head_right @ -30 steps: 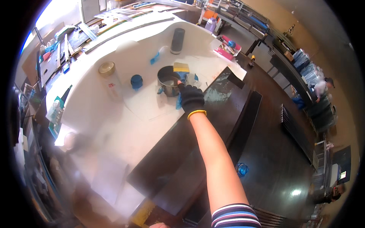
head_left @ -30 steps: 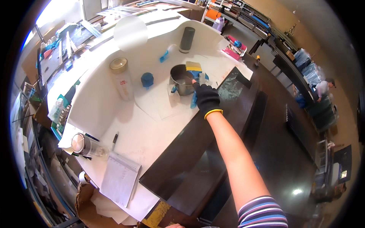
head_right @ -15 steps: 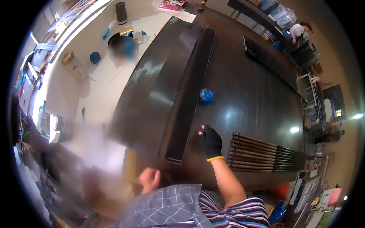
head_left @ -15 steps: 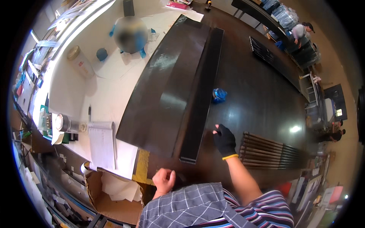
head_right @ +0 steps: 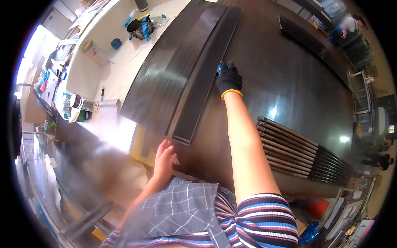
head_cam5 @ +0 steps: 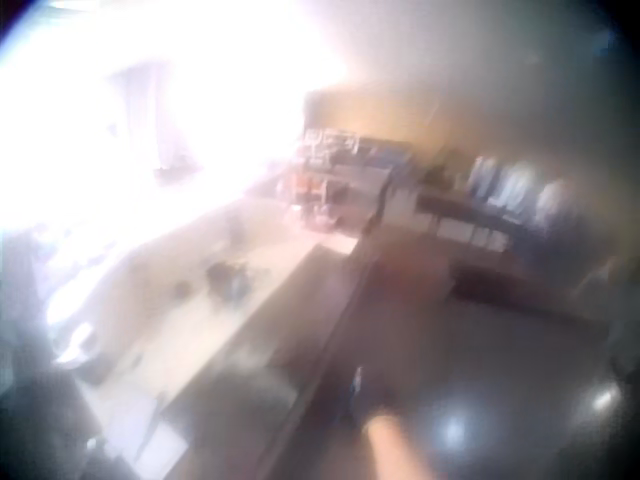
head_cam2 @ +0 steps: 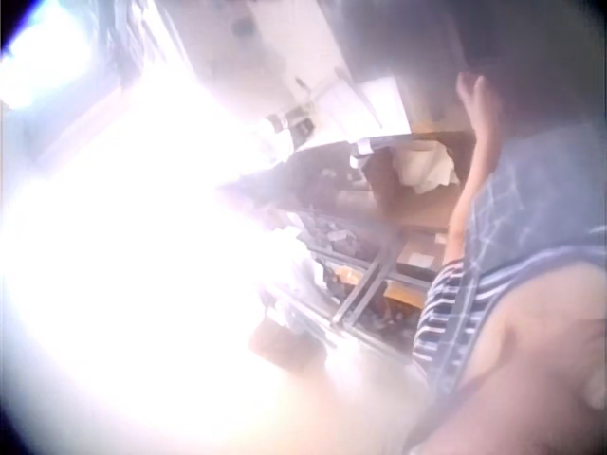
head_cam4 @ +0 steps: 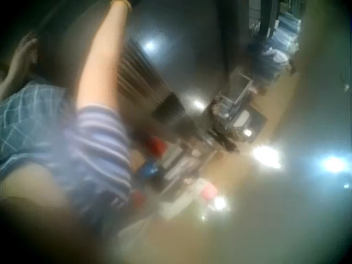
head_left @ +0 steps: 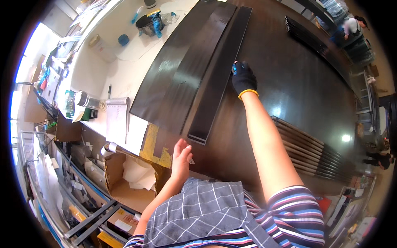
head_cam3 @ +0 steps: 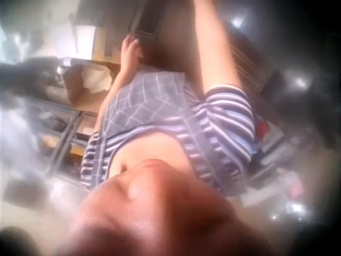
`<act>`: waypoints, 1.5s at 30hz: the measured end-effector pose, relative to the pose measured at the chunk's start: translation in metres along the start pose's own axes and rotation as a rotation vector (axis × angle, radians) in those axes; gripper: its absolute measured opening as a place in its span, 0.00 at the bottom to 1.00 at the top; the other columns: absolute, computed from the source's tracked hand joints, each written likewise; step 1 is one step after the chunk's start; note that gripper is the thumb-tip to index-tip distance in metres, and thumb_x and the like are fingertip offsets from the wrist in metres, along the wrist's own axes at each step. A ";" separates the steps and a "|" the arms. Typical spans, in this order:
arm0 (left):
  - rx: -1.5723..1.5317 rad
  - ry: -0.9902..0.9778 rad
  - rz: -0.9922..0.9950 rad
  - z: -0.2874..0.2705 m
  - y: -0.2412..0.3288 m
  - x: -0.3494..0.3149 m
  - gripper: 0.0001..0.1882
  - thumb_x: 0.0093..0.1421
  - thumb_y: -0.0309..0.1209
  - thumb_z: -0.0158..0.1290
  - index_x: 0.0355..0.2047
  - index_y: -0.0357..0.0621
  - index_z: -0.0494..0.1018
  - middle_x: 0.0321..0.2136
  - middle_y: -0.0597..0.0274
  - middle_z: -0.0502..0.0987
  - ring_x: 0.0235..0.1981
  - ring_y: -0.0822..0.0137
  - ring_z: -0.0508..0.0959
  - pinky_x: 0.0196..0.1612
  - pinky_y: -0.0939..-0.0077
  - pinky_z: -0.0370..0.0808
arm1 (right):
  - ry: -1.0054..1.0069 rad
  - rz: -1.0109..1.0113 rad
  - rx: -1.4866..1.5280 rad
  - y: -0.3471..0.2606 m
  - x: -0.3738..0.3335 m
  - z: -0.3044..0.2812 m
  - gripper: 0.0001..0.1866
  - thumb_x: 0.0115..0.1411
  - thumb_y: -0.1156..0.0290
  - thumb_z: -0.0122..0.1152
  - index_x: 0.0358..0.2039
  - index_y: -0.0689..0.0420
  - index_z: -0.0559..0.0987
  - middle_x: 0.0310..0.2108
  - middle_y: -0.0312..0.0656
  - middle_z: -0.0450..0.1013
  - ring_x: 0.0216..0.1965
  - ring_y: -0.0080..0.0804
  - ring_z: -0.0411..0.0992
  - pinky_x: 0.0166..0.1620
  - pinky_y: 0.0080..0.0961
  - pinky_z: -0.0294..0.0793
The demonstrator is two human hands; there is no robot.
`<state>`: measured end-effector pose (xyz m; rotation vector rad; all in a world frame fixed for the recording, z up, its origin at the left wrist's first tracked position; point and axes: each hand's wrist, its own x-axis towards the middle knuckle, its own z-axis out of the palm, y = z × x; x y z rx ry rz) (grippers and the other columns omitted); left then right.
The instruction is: The person arranges long wooden rods on a large metal table, then applies a dark coating to them using a brush. The person also handles a black flexible strip and a white rectangular piece, placing them on the rods.
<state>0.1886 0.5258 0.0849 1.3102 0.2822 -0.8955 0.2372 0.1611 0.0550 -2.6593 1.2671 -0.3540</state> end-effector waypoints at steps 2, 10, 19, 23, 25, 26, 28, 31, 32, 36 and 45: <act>0.480 0.060 0.428 -0.003 -0.019 0.013 0.37 0.57 0.36 0.58 0.63 0.40 0.55 0.63 0.49 0.58 0.64 0.53 0.59 0.63 0.61 0.58 | -0.189 0.026 -0.007 0.000 0.001 -0.018 0.22 0.61 0.63 0.53 0.56 0.36 0.66 0.59 0.45 0.60 0.56 0.49 0.65 0.53 0.47 0.68; 1.381 0.249 0.637 0.032 -0.005 0.046 0.43 0.45 0.42 0.66 0.60 0.41 0.61 0.54 0.51 0.66 0.55 0.49 0.66 0.57 0.59 0.65 | 0.369 -0.315 0.322 0.033 -0.096 -0.005 0.39 0.52 0.68 0.65 0.63 0.54 0.59 0.59 0.51 0.61 0.58 0.52 0.62 0.58 0.45 0.63; 1.284 0.255 0.665 0.029 0.008 0.062 0.42 0.46 0.33 0.66 0.61 0.45 0.59 0.53 0.50 0.68 0.55 0.50 0.68 0.58 0.60 0.66 | 0.042 -0.201 0.648 0.046 -0.262 -0.026 0.21 0.50 0.74 0.62 0.47 0.58 0.74 0.45 0.48 0.73 0.47 0.48 0.71 0.51 0.38 0.71; 1.154 0.289 0.682 0.012 0.011 0.080 0.42 0.44 0.23 0.65 0.60 0.45 0.61 0.47 0.51 0.72 0.41 0.61 0.75 0.43 0.69 0.74 | 0.117 -0.378 0.657 0.051 -0.262 -0.032 0.17 0.50 0.76 0.60 0.43 0.58 0.75 0.42 0.48 0.74 0.43 0.48 0.72 0.47 0.38 0.73; 0.886 0.153 0.370 0.016 0.031 0.084 0.37 0.45 0.21 0.63 0.57 0.42 0.63 0.41 0.54 0.74 0.35 0.63 0.76 0.36 0.70 0.75 | 0.132 -0.398 0.634 0.053 -0.260 -0.030 0.14 0.50 0.77 0.58 0.40 0.58 0.76 0.40 0.48 0.74 0.41 0.47 0.72 0.45 0.38 0.73; 0.748 0.087 0.213 0.017 0.042 0.085 0.34 0.46 0.20 0.63 0.56 0.41 0.65 0.38 0.55 0.75 0.32 0.64 0.76 0.33 0.71 0.75 | 0.133 -0.390 0.629 0.054 -0.260 -0.030 0.13 0.50 0.77 0.58 0.39 0.59 0.76 0.39 0.47 0.74 0.40 0.47 0.72 0.45 0.38 0.73; 0.296 -0.139 0.084 0.019 0.068 0.078 0.17 0.51 0.21 0.58 0.42 0.42 0.70 0.31 0.61 0.76 0.26 0.65 0.76 0.24 0.71 0.73 | 0.134 -0.378 0.625 0.052 -0.260 -0.031 0.11 0.51 0.77 0.58 0.37 0.59 0.76 0.37 0.47 0.74 0.39 0.47 0.73 0.44 0.38 0.73; 0.077 -0.150 0.130 0.021 0.118 0.056 0.11 0.54 0.27 0.57 0.38 0.43 0.71 0.31 0.63 0.76 0.28 0.63 0.78 0.26 0.68 0.75 | 0.153 -0.410 0.616 0.052 -0.262 -0.028 0.12 0.50 0.76 0.58 0.38 0.58 0.75 0.39 0.46 0.74 0.40 0.46 0.72 0.44 0.38 0.73; 0.022 -0.221 0.154 0.026 0.133 0.051 0.08 0.55 0.29 0.56 0.36 0.44 0.71 0.31 0.64 0.76 0.29 0.63 0.78 0.26 0.67 0.75 | 0.155 -0.411 0.604 0.052 -0.264 -0.027 0.13 0.50 0.75 0.59 0.39 0.58 0.75 0.39 0.46 0.74 0.41 0.46 0.72 0.44 0.38 0.73; -0.133 -0.350 0.176 0.077 0.172 0.023 0.03 0.59 0.28 0.52 0.34 0.44 0.74 0.33 0.61 0.79 0.32 0.61 0.80 0.31 0.64 0.80 | 0.160 -0.414 0.577 0.058 -0.265 -0.021 0.15 0.50 0.75 0.59 0.41 0.57 0.74 0.41 0.45 0.73 0.42 0.45 0.72 0.44 0.38 0.73; 0.318 -0.056 0.023 0.033 0.051 0.056 0.25 0.51 0.21 0.59 0.50 0.42 0.66 0.31 0.59 0.77 0.30 0.66 0.79 0.26 0.72 0.75 | 0.175 -0.411 0.612 0.056 -0.264 -0.027 0.12 0.51 0.74 0.58 0.38 0.58 0.75 0.39 0.47 0.73 0.41 0.47 0.72 0.44 0.38 0.73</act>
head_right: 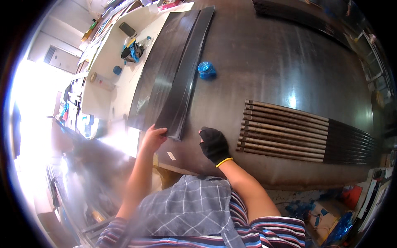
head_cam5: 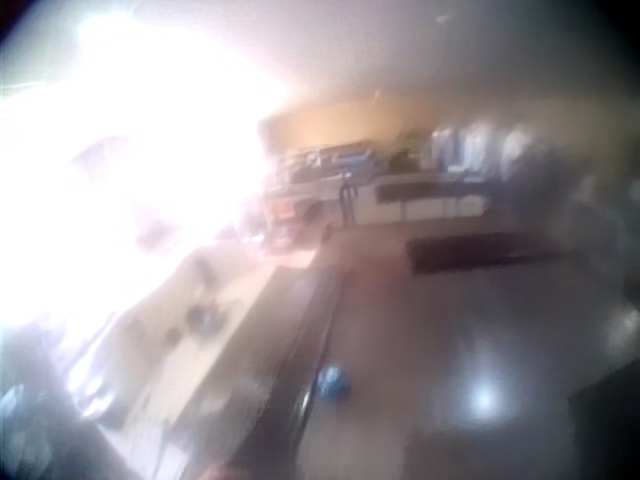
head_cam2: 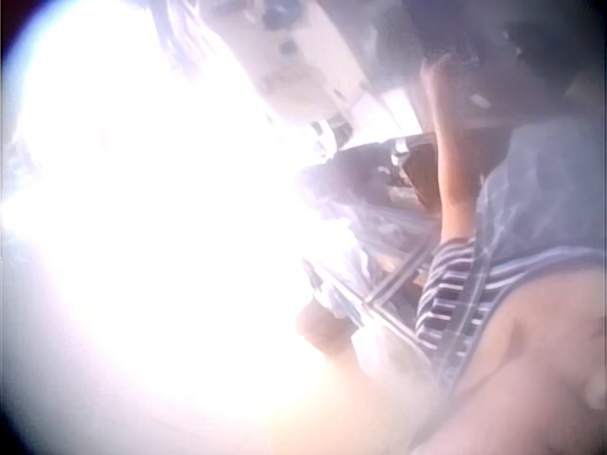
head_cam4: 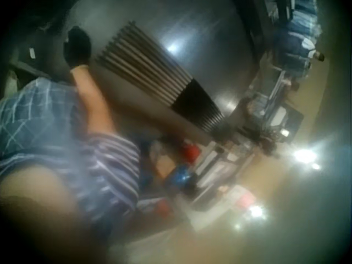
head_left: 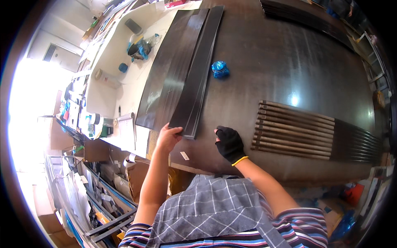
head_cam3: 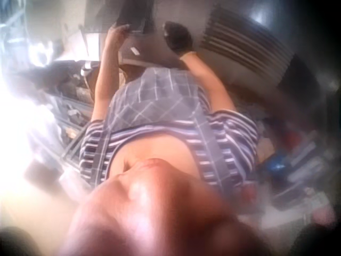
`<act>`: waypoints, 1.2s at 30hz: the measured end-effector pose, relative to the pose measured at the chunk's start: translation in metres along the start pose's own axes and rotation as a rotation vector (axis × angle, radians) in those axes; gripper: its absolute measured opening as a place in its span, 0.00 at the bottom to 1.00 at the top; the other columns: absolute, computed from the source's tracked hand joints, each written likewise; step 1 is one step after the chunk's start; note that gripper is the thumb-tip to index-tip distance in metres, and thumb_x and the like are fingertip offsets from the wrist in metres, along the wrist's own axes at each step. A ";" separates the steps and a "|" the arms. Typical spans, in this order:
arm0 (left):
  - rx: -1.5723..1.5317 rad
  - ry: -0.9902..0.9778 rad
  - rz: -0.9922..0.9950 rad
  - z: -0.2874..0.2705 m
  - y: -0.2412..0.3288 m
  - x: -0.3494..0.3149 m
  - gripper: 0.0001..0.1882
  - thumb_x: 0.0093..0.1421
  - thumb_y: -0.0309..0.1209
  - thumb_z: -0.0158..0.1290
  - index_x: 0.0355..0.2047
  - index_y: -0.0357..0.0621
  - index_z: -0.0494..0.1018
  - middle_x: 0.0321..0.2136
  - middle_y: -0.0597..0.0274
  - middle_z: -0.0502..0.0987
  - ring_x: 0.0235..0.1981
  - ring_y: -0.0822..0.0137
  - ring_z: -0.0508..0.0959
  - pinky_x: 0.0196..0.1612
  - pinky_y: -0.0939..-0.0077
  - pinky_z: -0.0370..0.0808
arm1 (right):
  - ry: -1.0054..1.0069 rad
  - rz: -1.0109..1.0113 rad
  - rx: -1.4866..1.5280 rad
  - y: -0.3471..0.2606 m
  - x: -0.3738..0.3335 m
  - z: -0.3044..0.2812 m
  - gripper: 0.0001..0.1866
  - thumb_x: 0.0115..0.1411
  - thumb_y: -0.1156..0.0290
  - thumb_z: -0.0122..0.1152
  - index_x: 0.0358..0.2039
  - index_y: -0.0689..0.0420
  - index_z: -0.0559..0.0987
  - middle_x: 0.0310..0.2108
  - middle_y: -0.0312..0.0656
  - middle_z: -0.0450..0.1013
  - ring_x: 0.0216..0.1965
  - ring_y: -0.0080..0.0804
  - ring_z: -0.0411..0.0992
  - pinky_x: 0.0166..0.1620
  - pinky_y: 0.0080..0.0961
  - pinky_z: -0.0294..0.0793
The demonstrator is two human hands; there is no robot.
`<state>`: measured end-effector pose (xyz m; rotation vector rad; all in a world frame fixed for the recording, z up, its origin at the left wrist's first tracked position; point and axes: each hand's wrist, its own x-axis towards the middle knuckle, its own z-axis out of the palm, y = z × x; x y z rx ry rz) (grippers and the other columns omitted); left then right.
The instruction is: The person arranges long wooden rods on a large metal table, then applies a dark coating to them using a brush. The person also handles a black flexible strip and a white rectangular piece, placing them on the rods.
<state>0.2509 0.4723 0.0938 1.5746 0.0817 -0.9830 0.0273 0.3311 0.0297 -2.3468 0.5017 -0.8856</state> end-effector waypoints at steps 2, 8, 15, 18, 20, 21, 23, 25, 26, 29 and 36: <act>0.488 0.133 0.106 -0.016 -0.033 0.018 0.32 0.46 0.29 0.65 0.52 0.39 0.66 0.34 0.57 0.77 0.35 0.60 0.79 0.34 0.67 0.76 | 0.005 0.002 0.018 -0.002 0.000 0.002 0.12 0.51 0.74 0.58 0.38 0.58 0.75 0.39 0.47 0.74 0.41 0.47 0.72 0.44 0.38 0.73; 1.283 0.420 0.286 0.038 -0.031 -0.008 0.60 0.38 0.51 0.69 0.66 0.44 0.48 0.58 0.47 0.62 0.59 0.47 0.63 0.59 0.54 0.64 | 0.013 -0.005 -0.015 0.001 0.000 -0.002 0.11 0.52 0.74 0.58 0.37 0.59 0.76 0.39 0.48 0.74 0.41 0.47 0.72 0.45 0.38 0.73; 1.301 0.328 0.308 0.041 -0.021 -0.007 0.61 0.39 0.46 0.69 0.67 0.47 0.43 0.57 0.47 0.63 0.56 0.48 0.67 0.58 0.56 0.66 | 0.016 -0.015 0.015 0.000 0.003 -0.003 0.09 0.51 0.74 0.57 0.34 0.60 0.76 0.36 0.48 0.74 0.38 0.47 0.72 0.42 0.38 0.74; 1.263 0.305 0.349 0.035 -0.022 0.000 0.62 0.38 0.43 0.70 0.68 0.48 0.42 0.57 0.46 0.64 0.55 0.48 0.69 0.56 0.57 0.69 | 0.019 -0.014 0.037 0.000 0.003 -0.003 0.08 0.51 0.74 0.57 0.33 0.60 0.76 0.35 0.48 0.73 0.37 0.47 0.72 0.41 0.38 0.74; 1.283 0.309 0.397 0.033 -0.022 0.001 0.63 0.38 0.41 0.70 0.68 0.49 0.41 0.56 0.46 0.64 0.54 0.47 0.70 0.55 0.57 0.70 | 0.017 -0.008 0.041 0.000 0.003 -0.003 0.08 0.50 0.74 0.57 0.32 0.60 0.76 0.34 0.48 0.73 0.36 0.47 0.72 0.40 0.38 0.74; 1.287 0.314 0.402 0.035 -0.022 0.001 0.63 0.38 0.40 0.70 0.68 0.50 0.41 0.55 0.46 0.64 0.54 0.47 0.70 0.55 0.57 0.70 | 0.020 -0.007 0.039 0.000 0.004 -0.003 0.08 0.50 0.74 0.57 0.32 0.60 0.76 0.34 0.48 0.73 0.36 0.47 0.72 0.40 0.38 0.74; 1.295 0.325 0.412 0.037 -0.020 0.000 0.64 0.37 0.38 0.71 0.68 0.50 0.40 0.54 0.45 0.65 0.54 0.46 0.70 0.54 0.57 0.71 | 0.021 -0.008 0.035 0.000 0.004 -0.004 0.08 0.50 0.74 0.57 0.32 0.60 0.76 0.34 0.48 0.73 0.36 0.47 0.72 0.40 0.38 0.74; 1.298 0.320 0.400 0.040 -0.016 -0.001 0.64 0.36 0.37 0.72 0.68 0.51 0.40 0.53 0.45 0.65 0.53 0.46 0.70 0.54 0.57 0.71 | 0.020 -0.015 0.029 0.001 0.003 -0.004 0.07 0.50 0.74 0.57 0.32 0.60 0.76 0.34 0.48 0.73 0.36 0.47 0.72 0.40 0.38 0.74; 1.298 0.318 0.394 0.041 -0.014 0.000 0.65 0.36 0.37 0.72 0.68 0.51 0.40 0.52 0.45 0.65 0.53 0.45 0.70 0.54 0.57 0.71 | 0.032 -0.019 0.030 0.002 0.003 -0.003 0.07 0.51 0.74 0.57 0.32 0.60 0.76 0.34 0.48 0.73 0.36 0.47 0.72 0.40 0.38 0.74; 1.339 0.306 0.389 0.041 -0.008 0.004 0.66 0.35 0.36 0.72 0.68 0.51 0.39 0.52 0.43 0.67 0.52 0.45 0.71 0.54 0.56 0.70 | 0.049 -0.024 0.034 0.003 0.002 -0.002 0.07 0.51 0.74 0.57 0.32 0.60 0.76 0.34 0.49 0.73 0.36 0.47 0.72 0.41 0.38 0.74; 0.530 0.033 0.219 -0.009 -0.005 0.045 0.34 0.43 0.25 0.66 0.52 0.34 0.67 0.42 0.51 0.77 0.41 0.59 0.79 0.46 0.65 0.75 | 0.016 -0.014 0.022 0.001 0.002 -0.001 0.09 0.51 0.74 0.57 0.34 0.60 0.76 0.36 0.49 0.74 0.38 0.47 0.73 0.42 0.37 0.74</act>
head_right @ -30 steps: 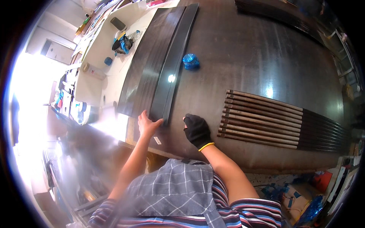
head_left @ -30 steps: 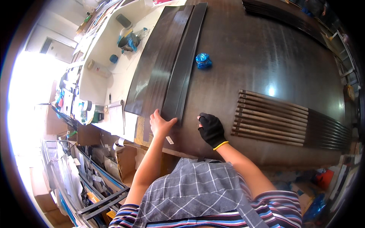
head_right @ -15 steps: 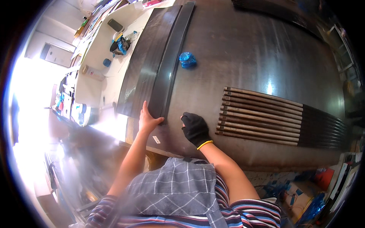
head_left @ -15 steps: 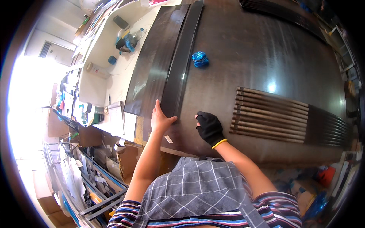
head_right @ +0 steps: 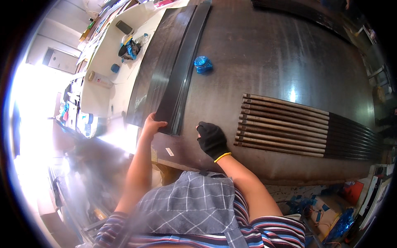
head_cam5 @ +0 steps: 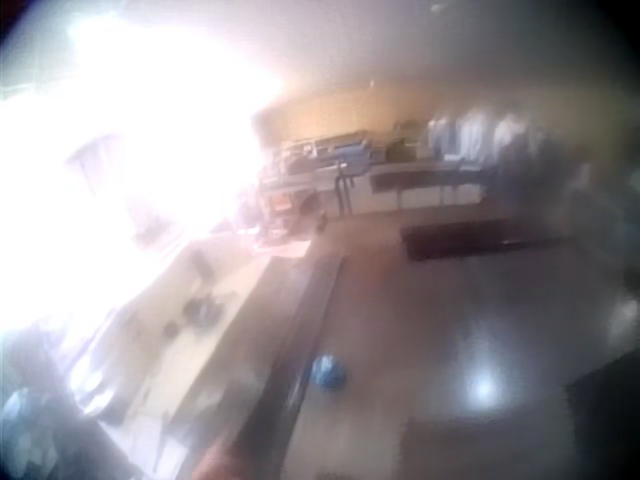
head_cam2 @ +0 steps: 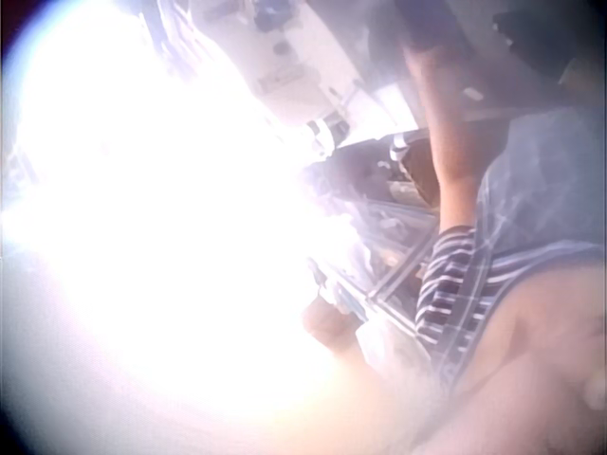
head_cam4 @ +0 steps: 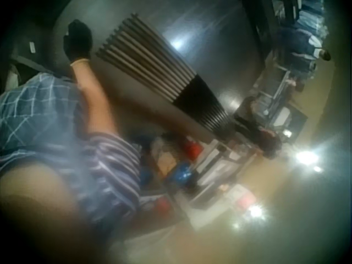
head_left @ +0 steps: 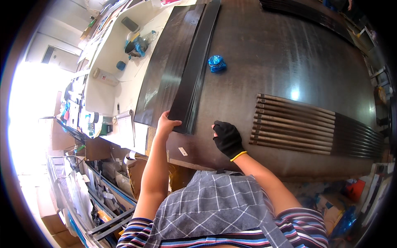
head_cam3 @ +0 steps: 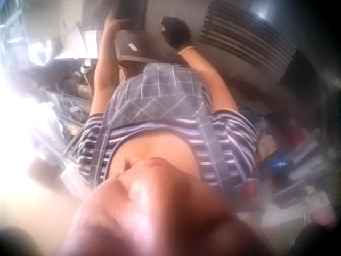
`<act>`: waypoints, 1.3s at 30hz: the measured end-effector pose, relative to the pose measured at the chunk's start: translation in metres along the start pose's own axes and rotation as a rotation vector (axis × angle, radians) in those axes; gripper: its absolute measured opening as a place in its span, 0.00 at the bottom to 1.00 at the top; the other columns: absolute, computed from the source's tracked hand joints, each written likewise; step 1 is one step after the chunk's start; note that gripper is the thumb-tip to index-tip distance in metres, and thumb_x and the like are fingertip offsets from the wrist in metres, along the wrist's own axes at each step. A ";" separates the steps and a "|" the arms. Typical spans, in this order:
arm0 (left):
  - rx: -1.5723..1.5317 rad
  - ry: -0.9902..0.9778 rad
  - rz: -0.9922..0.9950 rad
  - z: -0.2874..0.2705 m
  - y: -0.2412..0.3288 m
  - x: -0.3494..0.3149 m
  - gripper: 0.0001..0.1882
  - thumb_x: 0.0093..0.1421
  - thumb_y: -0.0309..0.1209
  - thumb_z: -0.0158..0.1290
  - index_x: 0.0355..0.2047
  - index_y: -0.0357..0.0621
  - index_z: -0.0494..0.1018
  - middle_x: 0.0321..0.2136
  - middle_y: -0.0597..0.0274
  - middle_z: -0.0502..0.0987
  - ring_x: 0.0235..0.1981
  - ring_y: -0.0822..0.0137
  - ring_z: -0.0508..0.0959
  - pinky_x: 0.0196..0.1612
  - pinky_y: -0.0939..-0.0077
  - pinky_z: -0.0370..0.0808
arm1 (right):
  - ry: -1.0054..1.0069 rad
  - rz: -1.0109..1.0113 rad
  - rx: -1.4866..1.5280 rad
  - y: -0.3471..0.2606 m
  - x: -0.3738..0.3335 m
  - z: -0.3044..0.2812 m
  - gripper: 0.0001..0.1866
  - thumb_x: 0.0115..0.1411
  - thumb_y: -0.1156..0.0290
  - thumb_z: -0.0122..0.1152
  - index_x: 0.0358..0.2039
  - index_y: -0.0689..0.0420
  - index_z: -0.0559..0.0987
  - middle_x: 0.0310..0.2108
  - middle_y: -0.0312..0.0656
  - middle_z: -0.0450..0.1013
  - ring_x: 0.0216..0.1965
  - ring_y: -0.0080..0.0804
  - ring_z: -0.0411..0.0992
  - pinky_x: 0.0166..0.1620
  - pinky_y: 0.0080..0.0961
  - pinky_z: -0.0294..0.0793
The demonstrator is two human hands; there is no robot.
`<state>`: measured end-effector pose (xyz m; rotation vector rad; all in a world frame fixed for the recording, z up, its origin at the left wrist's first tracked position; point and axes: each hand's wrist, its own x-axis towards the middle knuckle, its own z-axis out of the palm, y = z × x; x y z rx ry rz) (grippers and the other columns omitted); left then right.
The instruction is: The person arranges long wooden rods on a large metal table, then applies a dark coating to them using a brush. The person also handles a black flexible strip and a white rectangular piece, placing them on the rods.
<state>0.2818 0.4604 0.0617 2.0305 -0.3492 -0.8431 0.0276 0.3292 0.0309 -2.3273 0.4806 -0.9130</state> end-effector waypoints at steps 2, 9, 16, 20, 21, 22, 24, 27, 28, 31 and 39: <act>-0.148 -0.103 -0.243 -0.011 0.010 0.005 0.27 0.46 0.23 0.63 0.47 0.35 0.69 0.39 0.54 0.77 0.37 0.61 0.80 0.42 0.66 0.77 | -0.014 0.032 0.018 0.002 0.000 -0.001 0.10 0.51 0.74 0.58 0.35 0.60 0.77 0.36 0.49 0.74 0.38 0.47 0.73 0.43 0.37 0.74; -0.567 -0.312 -0.248 -0.027 0.059 -0.015 0.19 0.51 0.19 0.57 0.46 0.36 0.70 0.38 0.54 0.78 0.37 0.60 0.80 0.42 0.65 0.80 | -0.003 0.555 0.506 0.012 0.037 0.006 0.14 0.56 0.66 0.59 0.40 0.60 0.77 0.38 0.48 0.77 0.40 0.41 0.76 0.46 0.29 0.73; -0.573 -0.307 0.152 -0.035 0.208 -0.071 0.23 0.46 0.16 0.61 0.46 0.35 0.72 0.35 0.57 0.79 0.34 0.64 0.81 0.42 0.70 0.80 | -0.050 1.027 1.578 0.042 0.187 0.010 0.25 0.61 0.48 0.55 0.48 0.54 0.73 0.50 0.42 0.70 0.51 0.38 0.69 0.56 0.33 0.69; -0.328 -0.307 0.422 -0.084 0.199 -0.103 0.26 0.40 0.20 0.67 0.43 0.34 0.75 0.33 0.62 0.79 0.29 0.72 0.78 0.35 0.78 0.77 | 0.103 1.218 1.820 0.030 0.275 -0.009 0.30 0.59 0.40 0.55 0.45 0.55 0.73 0.47 0.42 0.71 0.49 0.35 0.71 0.53 0.34 0.71; -0.277 -0.367 0.443 -0.096 0.188 -0.118 0.24 0.38 0.20 0.68 0.39 0.35 0.76 0.31 0.63 0.80 0.29 0.73 0.78 0.34 0.79 0.76 | 0.236 1.178 1.783 0.037 0.282 -0.016 0.31 0.60 0.41 0.53 0.48 0.58 0.70 0.49 0.45 0.70 0.47 0.36 0.72 0.52 0.35 0.72; -0.212 -0.409 0.466 -0.112 0.181 -0.140 0.21 0.37 0.21 0.69 0.35 0.35 0.78 0.30 0.65 0.80 0.28 0.74 0.77 0.34 0.80 0.75 | 0.359 1.132 1.762 0.042 0.290 -0.019 0.33 0.61 0.42 0.52 0.52 0.61 0.68 0.51 0.48 0.69 0.46 0.37 0.73 0.52 0.35 0.73; -0.210 -0.472 0.306 -0.130 0.167 -0.184 0.18 0.39 0.18 0.68 0.33 0.34 0.78 0.27 0.66 0.79 0.29 0.74 0.77 0.36 0.81 0.74 | 0.411 1.030 1.833 0.075 0.288 -0.017 0.27 0.64 0.48 0.51 0.50 0.59 0.70 0.45 0.48 0.72 0.40 0.39 0.73 0.47 0.35 0.75; 0.159 -0.444 0.126 -0.159 0.121 -0.202 0.15 0.41 0.15 0.65 0.32 0.34 0.77 0.25 0.68 0.78 0.28 0.77 0.75 0.34 0.80 0.73 | 0.286 1.025 1.881 0.076 0.276 -0.026 0.18 0.66 0.56 0.49 0.47 0.57 0.73 0.37 0.46 0.74 0.35 0.40 0.72 0.42 0.34 0.76; 0.292 -0.422 0.199 -0.162 0.100 -0.199 0.14 0.42 0.15 0.64 0.31 0.34 0.77 0.25 0.69 0.77 0.27 0.78 0.74 0.34 0.80 0.73 | 0.377 1.277 1.759 0.065 0.271 -0.035 0.15 0.65 0.62 0.46 0.44 0.56 0.76 0.39 0.48 0.75 0.39 0.40 0.73 0.46 0.35 0.74; 0.242 -0.409 0.286 -0.150 0.060 -0.179 0.11 0.44 0.14 0.61 0.30 0.35 0.76 0.24 0.70 0.75 0.28 0.78 0.74 0.33 0.81 0.72 | 0.554 1.157 1.623 0.057 0.253 -0.077 0.15 0.64 0.63 0.47 0.43 0.57 0.76 0.39 0.47 0.75 0.40 0.39 0.72 0.46 0.33 0.74; -0.339 -1.204 -0.019 -0.049 0.039 -0.141 0.48 0.51 0.36 0.63 0.66 0.37 0.49 0.56 0.46 0.67 0.58 0.59 0.68 0.59 0.66 0.64 | 1.113 0.644 1.146 0.026 0.149 -0.243 0.14 0.61 0.64 0.52 0.40 0.60 0.78 0.40 0.44 0.75 0.42 0.34 0.71 0.47 0.28 0.71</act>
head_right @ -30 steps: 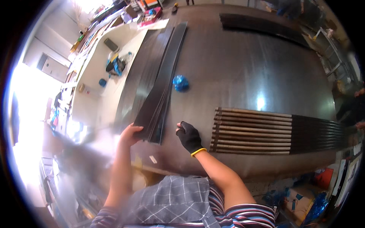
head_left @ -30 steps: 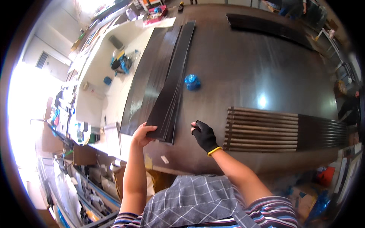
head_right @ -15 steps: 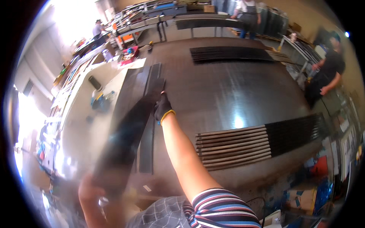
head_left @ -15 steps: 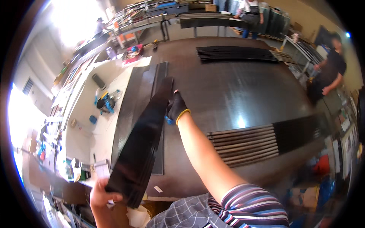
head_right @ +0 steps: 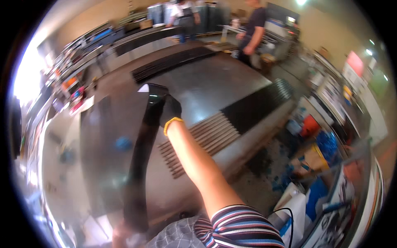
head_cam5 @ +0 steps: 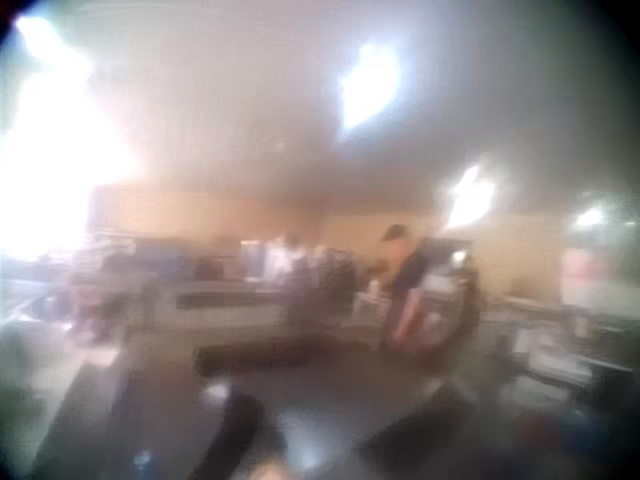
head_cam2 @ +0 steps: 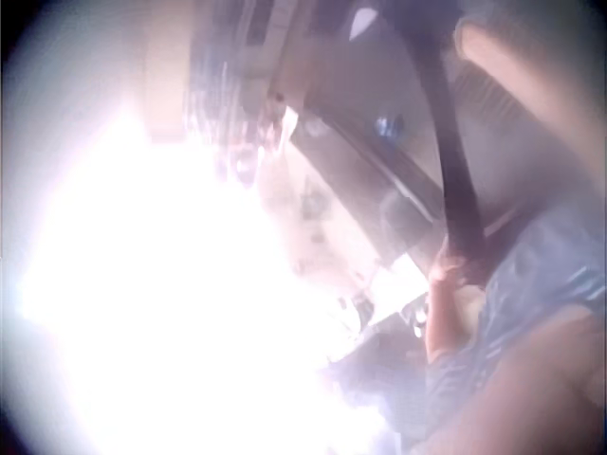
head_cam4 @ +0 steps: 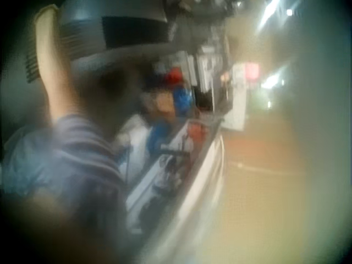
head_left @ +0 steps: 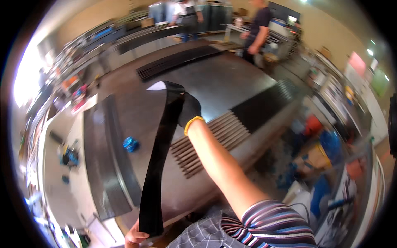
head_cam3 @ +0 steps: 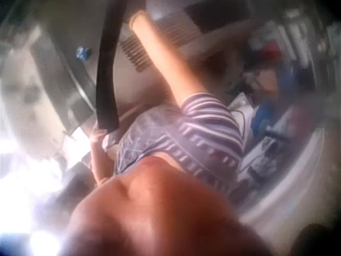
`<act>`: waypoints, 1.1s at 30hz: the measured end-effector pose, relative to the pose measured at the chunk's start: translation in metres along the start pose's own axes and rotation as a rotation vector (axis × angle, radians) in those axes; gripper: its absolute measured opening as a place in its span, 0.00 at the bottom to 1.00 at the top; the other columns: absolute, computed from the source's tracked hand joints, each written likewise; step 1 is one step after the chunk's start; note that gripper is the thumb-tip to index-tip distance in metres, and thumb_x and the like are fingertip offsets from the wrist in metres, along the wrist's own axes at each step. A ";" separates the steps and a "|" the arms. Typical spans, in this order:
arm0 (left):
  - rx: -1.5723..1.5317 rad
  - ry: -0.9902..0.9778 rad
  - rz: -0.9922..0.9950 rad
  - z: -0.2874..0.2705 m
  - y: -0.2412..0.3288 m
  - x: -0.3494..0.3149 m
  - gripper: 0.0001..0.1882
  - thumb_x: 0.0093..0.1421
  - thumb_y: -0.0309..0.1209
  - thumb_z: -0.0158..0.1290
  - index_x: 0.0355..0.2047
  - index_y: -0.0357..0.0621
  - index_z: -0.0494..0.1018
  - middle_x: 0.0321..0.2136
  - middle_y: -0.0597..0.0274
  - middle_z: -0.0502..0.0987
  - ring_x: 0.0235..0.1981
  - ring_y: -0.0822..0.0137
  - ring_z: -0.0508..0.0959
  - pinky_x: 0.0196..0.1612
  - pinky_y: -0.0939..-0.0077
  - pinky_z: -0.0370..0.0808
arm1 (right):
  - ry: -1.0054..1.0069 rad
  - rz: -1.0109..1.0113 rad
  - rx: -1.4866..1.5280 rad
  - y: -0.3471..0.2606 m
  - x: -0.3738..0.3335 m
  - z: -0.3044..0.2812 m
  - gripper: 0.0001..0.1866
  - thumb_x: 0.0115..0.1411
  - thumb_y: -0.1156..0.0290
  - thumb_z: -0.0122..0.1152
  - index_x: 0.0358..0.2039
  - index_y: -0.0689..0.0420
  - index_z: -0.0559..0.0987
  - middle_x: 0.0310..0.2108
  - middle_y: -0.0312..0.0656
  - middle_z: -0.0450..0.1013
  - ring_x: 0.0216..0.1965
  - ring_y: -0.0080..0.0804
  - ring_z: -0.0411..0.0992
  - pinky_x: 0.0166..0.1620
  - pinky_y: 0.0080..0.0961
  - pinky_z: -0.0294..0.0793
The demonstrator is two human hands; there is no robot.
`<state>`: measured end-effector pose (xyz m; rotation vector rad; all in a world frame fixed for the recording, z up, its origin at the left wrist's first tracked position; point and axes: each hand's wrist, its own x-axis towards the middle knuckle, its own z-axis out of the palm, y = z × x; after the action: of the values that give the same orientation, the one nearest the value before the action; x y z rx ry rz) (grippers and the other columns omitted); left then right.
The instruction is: The person arranges long wooden rods on a large metal table, then applies a dark coating to them using a brush. The person also handles a black flexible strip and a white rectangular piece, placing them on the rods.
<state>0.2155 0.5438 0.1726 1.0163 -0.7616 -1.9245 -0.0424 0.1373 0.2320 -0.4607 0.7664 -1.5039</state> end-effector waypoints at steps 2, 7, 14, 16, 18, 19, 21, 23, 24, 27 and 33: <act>-0.045 -0.026 -0.046 0.022 -0.012 0.034 0.47 0.52 0.43 0.59 0.65 0.35 0.50 0.55 0.43 0.68 0.57 0.57 0.69 0.58 0.65 0.65 | 0.136 0.003 0.148 -0.055 -0.025 -0.004 0.13 0.60 0.65 0.54 0.39 0.60 0.79 0.40 0.44 0.75 0.42 0.34 0.71 0.46 0.27 0.71; 0.021 -0.205 -0.310 0.107 -0.034 0.138 0.49 0.53 0.59 0.50 0.63 0.30 0.53 0.51 0.37 0.71 0.54 0.51 0.72 0.57 0.63 0.67 | 0.013 -0.091 0.420 -0.167 0.002 -0.136 0.18 0.59 0.58 0.53 0.41 0.59 0.78 0.42 0.46 0.75 0.44 0.41 0.71 0.51 0.33 0.69; 0.544 -0.234 -0.601 0.273 -0.019 0.237 0.29 0.61 0.42 0.54 0.53 0.30 0.67 0.45 0.44 0.77 0.44 0.54 0.79 0.50 0.63 0.74 | 0.341 -0.325 0.488 -0.296 -0.021 -0.300 0.16 0.62 0.51 0.48 0.30 0.50 0.72 0.26 0.38 0.68 0.28 0.37 0.67 0.31 0.33 0.67; 0.251 -0.374 -0.506 0.243 -0.050 0.265 0.25 0.59 0.38 0.57 0.51 0.32 0.69 0.42 0.50 0.79 0.42 0.59 0.80 0.48 0.66 0.75 | 0.395 -0.324 0.573 -0.314 -0.026 -0.333 0.19 0.63 0.48 0.44 0.27 0.49 0.72 0.18 0.35 0.64 0.20 0.34 0.64 0.24 0.32 0.64; 0.238 -0.359 -0.519 0.277 -0.055 0.280 0.22 0.57 0.34 0.59 0.48 0.35 0.70 0.39 0.56 0.80 0.40 0.64 0.80 0.46 0.70 0.76 | 0.508 -0.080 0.434 -0.326 -0.046 -0.395 0.23 0.61 0.43 0.41 0.25 0.48 0.73 0.12 0.31 0.58 0.12 0.29 0.58 0.17 0.30 0.58; 0.280 -0.344 -0.528 0.294 -0.057 0.290 0.20 0.56 0.32 0.61 0.47 0.37 0.71 0.38 0.60 0.80 0.39 0.67 0.81 0.46 0.72 0.76 | 0.422 -0.079 0.419 -0.327 -0.043 -0.444 0.28 0.59 0.37 0.39 0.26 0.48 0.73 0.08 0.29 0.54 0.09 0.25 0.53 0.14 0.28 0.54; 0.574 -0.267 -0.621 0.319 -0.055 0.308 0.21 0.57 0.34 0.60 0.48 0.39 0.70 0.38 0.63 0.79 0.39 0.70 0.79 0.45 0.74 0.75 | 0.520 -0.103 0.451 -0.326 -0.044 -0.490 0.28 0.57 0.37 0.43 0.23 0.51 0.72 0.09 0.30 0.53 0.10 0.27 0.53 0.14 0.27 0.53; 0.743 -0.296 -0.650 0.333 -0.062 0.332 0.21 0.58 0.35 0.60 0.49 0.40 0.69 0.40 0.65 0.78 0.40 0.72 0.77 0.45 0.75 0.73 | 0.507 -0.164 0.548 -0.320 -0.039 -0.543 0.26 0.56 0.39 0.46 0.22 0.51 0.72 0.09 0.31 0.51 0.10 0.28 0.52 0.15 0.29 0.53; 0.801 -0.332 -0.663 0.345 -0.066 0.346 0.22 0.58 0.36 0.60 0.49 0.41 0.69 0.40 0.66 0.77 0.41 0.73 0.76 0.46 0.76 0.73 | 0.250 -0.163 0.631 -0.319 -0.037 -0.591 0.25 0.56 0.39 0.48 0.23 0.50 0.72 0.10 0.31 0.51 0.11 0.29 0.53 0.16 0.29 0.54; 0.828 -0.416 -0.696 0.374 -0.069 0.382 0.25 0.58 0.38 0.60 0.51 0.39 0.68 0.42 0.66 0.75 0.43 0.73 0.73 0.48 0.75 0.70 | 0.303 -0.095 0.801 -0.328 -0.029 -0.642 0.20 0.58 0.48 0.49 0.21 0.49 0.73 0.12 0.34 0.57 0.12 0.31 0.55 0.20 0.30 0.58; 1.082 -0.525 -0.622 0.416 -0.049 0.443 0.27 0.57 0.39 0.61 0.51 0.36 0.69 0.42 0.64 0.75 0.43 0.71 0.72 0.49 0.72 0.69 | 0.520 -0.156 0.774 -0.403 -0.029 -0.584 0.20 0.65 0.55 0.45 0.20 0.52 0.74 0.14 0.33 0.64 0.16 0.29 0.60 0.25 0.26 0.62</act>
<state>-0.3135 0.2409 0.1756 1.4890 -2.1342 -2.3406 -0.7329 0.2538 0.1159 0.4794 0.4783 -1.9515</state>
